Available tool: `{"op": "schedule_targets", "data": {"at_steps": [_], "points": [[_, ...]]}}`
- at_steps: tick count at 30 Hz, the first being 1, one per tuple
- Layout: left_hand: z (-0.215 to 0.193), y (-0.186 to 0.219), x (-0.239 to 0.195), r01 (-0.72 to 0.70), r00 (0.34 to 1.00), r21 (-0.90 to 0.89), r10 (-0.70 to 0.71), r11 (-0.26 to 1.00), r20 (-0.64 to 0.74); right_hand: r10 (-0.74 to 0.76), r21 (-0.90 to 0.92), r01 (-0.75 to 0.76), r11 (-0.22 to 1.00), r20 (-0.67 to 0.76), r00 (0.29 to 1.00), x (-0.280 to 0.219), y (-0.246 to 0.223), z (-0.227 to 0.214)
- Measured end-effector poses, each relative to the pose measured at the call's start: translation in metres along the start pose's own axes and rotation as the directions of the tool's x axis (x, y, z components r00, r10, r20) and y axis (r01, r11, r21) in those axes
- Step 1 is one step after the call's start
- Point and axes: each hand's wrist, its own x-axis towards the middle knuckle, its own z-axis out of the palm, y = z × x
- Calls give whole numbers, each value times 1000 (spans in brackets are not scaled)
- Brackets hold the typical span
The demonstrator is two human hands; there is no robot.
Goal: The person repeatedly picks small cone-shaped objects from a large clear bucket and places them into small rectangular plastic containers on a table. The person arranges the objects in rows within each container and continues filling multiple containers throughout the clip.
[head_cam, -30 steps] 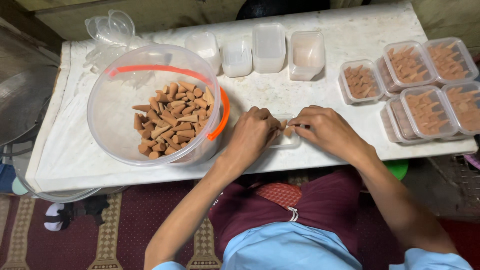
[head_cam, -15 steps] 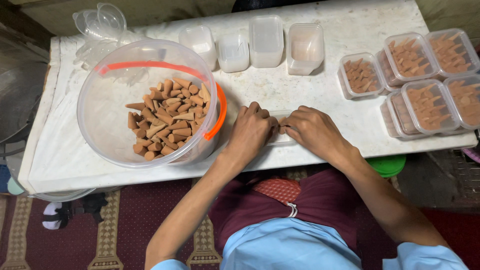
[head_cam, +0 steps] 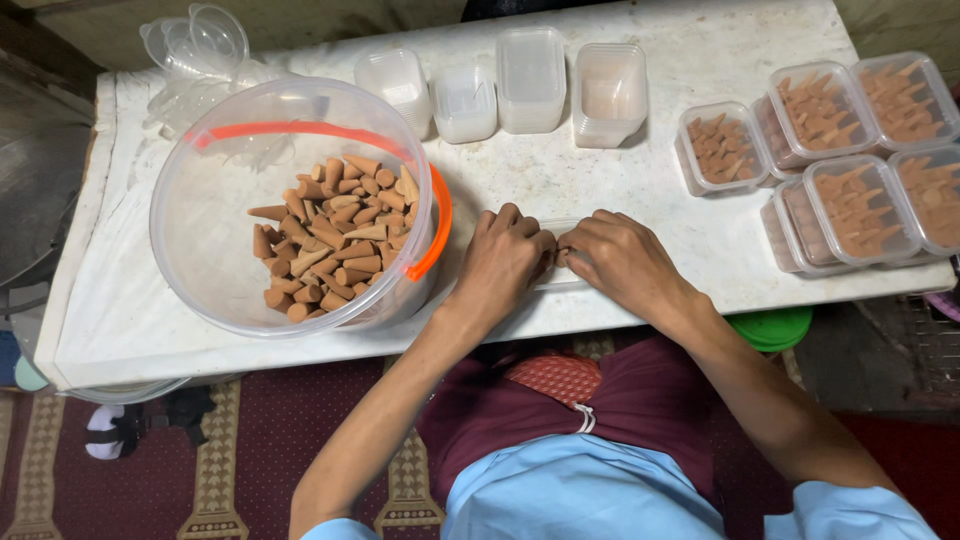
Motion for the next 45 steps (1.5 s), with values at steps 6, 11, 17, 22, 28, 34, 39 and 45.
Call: {"op": "schedule_targets", "data": {"at_steps": [6, 11, 17, 22, 28, 34, 39, 45], "points": [[3, -2, 0, -11, 1000, -1, 11, 1000, -22, 10, 6, -10, 1000, -4, 1000, 2, -3, -5], [1, -3, 0, -23, 999, -14, 22, 1000, -30, 4, -2, -5, 1000, -13, 1000, 2, -2, -2], [-6, -4, -1, -19, 1000, -18, 18, 1000, -15, -9, 7, 9, 1000, -26, 1000, 2, 0, -3], [-1, -7, -3, -14, 1000, 0, 14, 1000, 12, -4, 17, 5, 1000, -32, 999, 1, 0, -4], [-13, -2, -3, -7, 999, -18, 7, 1000, 38, 8, 28, -6, 1000, -52, 999, 1, -5, -15], [-24, 1, -4, 5, 999, -14, -5, 1000, 45, 24, 67, -16, 998, -120, 993, -4, 4, -28], [-43, 6, -10, 102, 994, -21, -101, 995, 44, 77, 116, -53, 992, -220, 972, -3, -3, -50], [-69, 17, -19, 224, 973, 45, -226, 974, 44, 67, 153, -28, 988, -258, 964, 4, -7, -58]]}}
